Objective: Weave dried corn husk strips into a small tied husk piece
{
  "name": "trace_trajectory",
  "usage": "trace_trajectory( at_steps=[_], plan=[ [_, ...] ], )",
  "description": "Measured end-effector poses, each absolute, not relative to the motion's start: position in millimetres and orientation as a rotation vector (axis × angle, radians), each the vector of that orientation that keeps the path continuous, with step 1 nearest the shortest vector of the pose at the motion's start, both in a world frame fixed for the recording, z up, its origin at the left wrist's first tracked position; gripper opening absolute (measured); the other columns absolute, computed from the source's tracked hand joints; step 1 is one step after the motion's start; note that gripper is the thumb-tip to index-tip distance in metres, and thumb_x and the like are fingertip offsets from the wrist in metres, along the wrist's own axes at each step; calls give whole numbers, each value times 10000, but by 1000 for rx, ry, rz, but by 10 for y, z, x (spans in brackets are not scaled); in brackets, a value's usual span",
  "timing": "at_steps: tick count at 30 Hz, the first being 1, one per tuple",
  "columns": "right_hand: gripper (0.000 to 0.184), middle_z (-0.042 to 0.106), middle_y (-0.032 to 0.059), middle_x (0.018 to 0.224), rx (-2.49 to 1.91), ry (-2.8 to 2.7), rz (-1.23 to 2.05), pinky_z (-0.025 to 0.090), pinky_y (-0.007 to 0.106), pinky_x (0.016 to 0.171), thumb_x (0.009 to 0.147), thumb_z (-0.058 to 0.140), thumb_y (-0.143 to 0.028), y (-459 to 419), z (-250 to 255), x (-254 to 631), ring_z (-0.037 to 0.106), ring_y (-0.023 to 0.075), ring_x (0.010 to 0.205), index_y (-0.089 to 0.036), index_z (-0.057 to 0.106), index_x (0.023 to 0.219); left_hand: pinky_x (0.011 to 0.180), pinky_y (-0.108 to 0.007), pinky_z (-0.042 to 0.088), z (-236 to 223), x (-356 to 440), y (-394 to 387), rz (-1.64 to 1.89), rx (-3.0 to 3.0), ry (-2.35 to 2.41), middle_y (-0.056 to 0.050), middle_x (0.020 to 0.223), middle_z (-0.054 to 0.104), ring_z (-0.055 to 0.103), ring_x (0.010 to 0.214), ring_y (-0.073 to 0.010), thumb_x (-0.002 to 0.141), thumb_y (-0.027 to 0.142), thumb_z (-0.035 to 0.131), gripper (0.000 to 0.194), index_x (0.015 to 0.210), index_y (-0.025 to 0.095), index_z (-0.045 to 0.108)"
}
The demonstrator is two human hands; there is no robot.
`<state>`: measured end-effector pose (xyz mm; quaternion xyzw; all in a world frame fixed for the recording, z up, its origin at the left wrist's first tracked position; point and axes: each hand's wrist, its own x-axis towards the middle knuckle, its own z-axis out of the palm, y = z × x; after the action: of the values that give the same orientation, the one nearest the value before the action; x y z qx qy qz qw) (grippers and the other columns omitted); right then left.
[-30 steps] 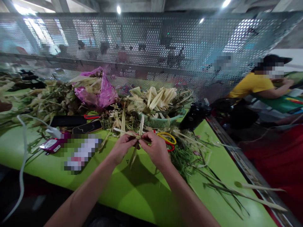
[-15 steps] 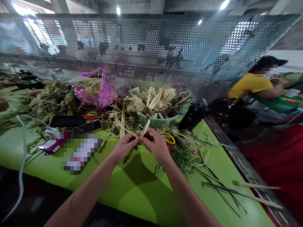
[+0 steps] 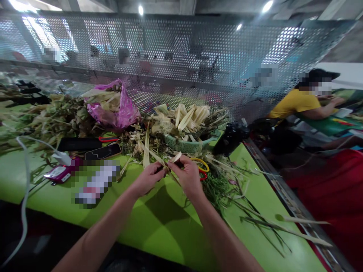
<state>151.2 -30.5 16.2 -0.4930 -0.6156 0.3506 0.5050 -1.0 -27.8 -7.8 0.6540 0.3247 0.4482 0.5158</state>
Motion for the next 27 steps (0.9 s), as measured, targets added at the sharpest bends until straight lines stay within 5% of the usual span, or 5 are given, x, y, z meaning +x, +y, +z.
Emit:
trace_trajectory(
  at_steps=[3,18,24,27],
  plan=[
    [250,671,54,821,-1185,-1570,948,482,310,699,721,685,-367,-295,186,1526,606,191,747,-169,686,874,856,-323,435,-103,10,-285,1075,1643,825,-78,939,663,571,901,-212,830,269,515,249,1007,160,653],
    [115,574,12,684,-1208,-1663,753,430,292,638,751,629,-282,-277,96,1492,543,166,670,-175,596,724,675,-260,416,-209,54,-267,948,1634,871,-39,748,621,531,705,-156,788,284,567,178,795,138,668],
    [361,639,63,982,-1164,-1575,849,483,327,761,756,666,-385,-224,132,1549,597,190,850,-205,575,1055,650,-219,395,-145,-27,-225,1220,1195,921,-36,767,629,526,708,-118,701,350,697,204,770,159,702],
    [289,646,47,864,-1169,-1642,948,488,319,723,774,648,-402,-199,111,1589,602,182,789,-192,598,967,538,-193,344,-117,-82,-222,1221,937,912,-8,664,622,471,560,-68,660,356,737,239,780,153,702]
  ],
)
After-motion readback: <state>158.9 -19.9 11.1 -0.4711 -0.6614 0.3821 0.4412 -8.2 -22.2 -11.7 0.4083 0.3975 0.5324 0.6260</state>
